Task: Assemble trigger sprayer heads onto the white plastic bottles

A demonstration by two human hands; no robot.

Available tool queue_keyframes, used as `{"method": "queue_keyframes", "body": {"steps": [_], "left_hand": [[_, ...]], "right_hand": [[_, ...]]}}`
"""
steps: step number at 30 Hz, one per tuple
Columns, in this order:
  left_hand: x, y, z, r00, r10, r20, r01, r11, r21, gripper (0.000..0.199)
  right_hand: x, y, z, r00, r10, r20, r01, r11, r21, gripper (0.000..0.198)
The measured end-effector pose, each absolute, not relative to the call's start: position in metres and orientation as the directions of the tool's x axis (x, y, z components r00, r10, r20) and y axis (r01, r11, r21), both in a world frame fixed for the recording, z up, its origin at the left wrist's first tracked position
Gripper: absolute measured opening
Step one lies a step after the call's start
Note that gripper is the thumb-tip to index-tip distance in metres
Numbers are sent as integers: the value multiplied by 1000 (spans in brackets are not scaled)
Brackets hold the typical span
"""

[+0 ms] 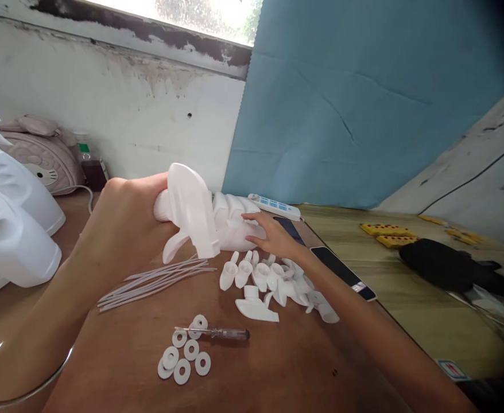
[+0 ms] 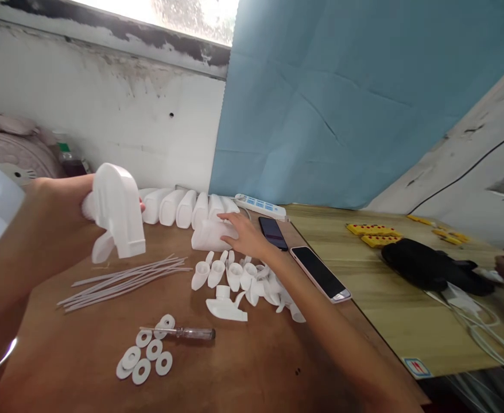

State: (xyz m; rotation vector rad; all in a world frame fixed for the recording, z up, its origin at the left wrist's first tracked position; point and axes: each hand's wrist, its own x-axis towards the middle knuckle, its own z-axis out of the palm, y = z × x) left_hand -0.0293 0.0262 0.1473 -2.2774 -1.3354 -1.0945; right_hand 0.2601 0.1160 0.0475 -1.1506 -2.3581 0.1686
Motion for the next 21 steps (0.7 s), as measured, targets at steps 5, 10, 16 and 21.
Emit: {"method": "queue_keyframes", "body": {"steps": [5, 10, 16, 21], "left_hand": [[-23, 24, 149, 252, 663, 705, 864, -482, 145, 15], [3, 16, 133, 366, 720, 590, 909, -412, -62, 7], [34, 6, 105, 589, 662, 463, 796, -573, -194, 29], [24, 3, 78, 727, 562, 393, 654, -742, -148, 30]], "right_hand": [[250, 100, 65, -382, 758, 530, 672, 621, -404, 32], [210, 44, 100, -203, 881, 427, 190, 463, -866, 36], [181, -3, 100, -369, 927, 67, -21, 63, -998, 43], [184, -11, 52, -372, 913, -167, -192, -251, -949, 30]]}}
